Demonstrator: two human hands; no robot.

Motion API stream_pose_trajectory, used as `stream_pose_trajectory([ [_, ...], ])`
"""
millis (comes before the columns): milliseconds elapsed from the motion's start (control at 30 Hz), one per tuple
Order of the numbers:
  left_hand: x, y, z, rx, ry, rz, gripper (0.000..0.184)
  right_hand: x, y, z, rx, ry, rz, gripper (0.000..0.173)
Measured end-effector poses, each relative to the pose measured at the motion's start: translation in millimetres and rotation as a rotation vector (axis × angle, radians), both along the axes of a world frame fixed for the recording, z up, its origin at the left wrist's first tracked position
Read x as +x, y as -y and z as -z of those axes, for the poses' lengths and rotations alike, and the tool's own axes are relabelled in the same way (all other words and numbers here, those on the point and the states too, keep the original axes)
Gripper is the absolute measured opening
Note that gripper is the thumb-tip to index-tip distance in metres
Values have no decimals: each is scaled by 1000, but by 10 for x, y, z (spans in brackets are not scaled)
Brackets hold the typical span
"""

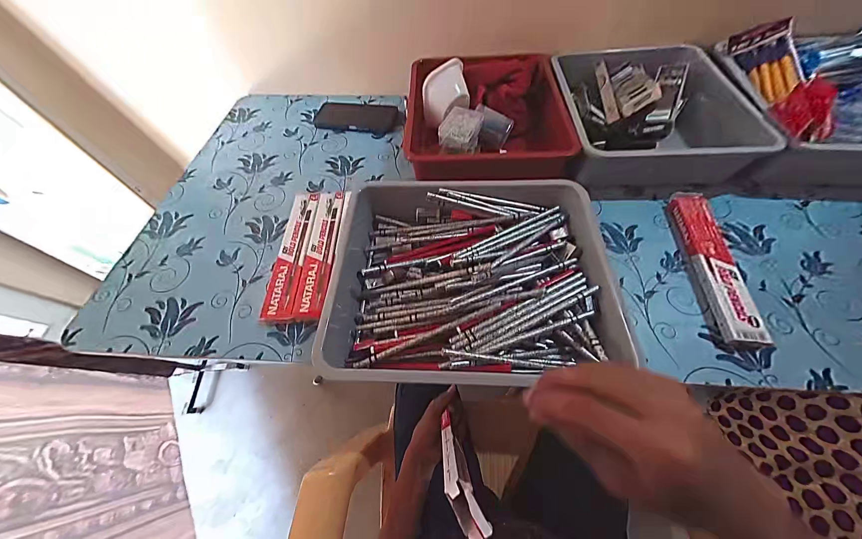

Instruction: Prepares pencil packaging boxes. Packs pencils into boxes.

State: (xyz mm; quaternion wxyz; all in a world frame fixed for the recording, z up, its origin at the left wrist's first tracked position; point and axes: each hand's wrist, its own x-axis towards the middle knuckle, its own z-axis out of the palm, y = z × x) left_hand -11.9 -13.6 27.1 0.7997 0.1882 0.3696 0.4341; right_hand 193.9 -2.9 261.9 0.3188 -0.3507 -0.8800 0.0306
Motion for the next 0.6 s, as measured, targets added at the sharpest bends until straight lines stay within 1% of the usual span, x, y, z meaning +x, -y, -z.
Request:
stream_pose_trajectory([
  [67, -3, -18, -48, -32, 32, -7, 32, 41, -546, -113, 16, 84, 23, 24],
  [133, -15, -20, -20, -44, 96, -17, 33, -13, -1071, -227, -48, 158, 47, 23],
  [233, 15, -69, -120, -111, 147, -13, 43, -152, -1733, -249, -127, 250, 50, 20],
  [300, 13, -75, -106, -113, 188, -8, 45, -195, -2051, -263, -293, 410, 41, 19],
  [367, 15, -94, -113, -116, 183, -4, 46, -254, -2218, -303, -464, 574, 61, 20],
  [433, 8, -93, -108, -117, 195, -13, 45, -333, -2215, -344, -517, 648, 94, 22],
  [500, -3, -98, -49, -134, 260, -22, 42, -442, -2156, -383, -507, 745, 161, 21],
  [600, 21, -113, 26, -156, 343, 3, 46, -525, -2089, -377, -436, 845, 186, 19],
])
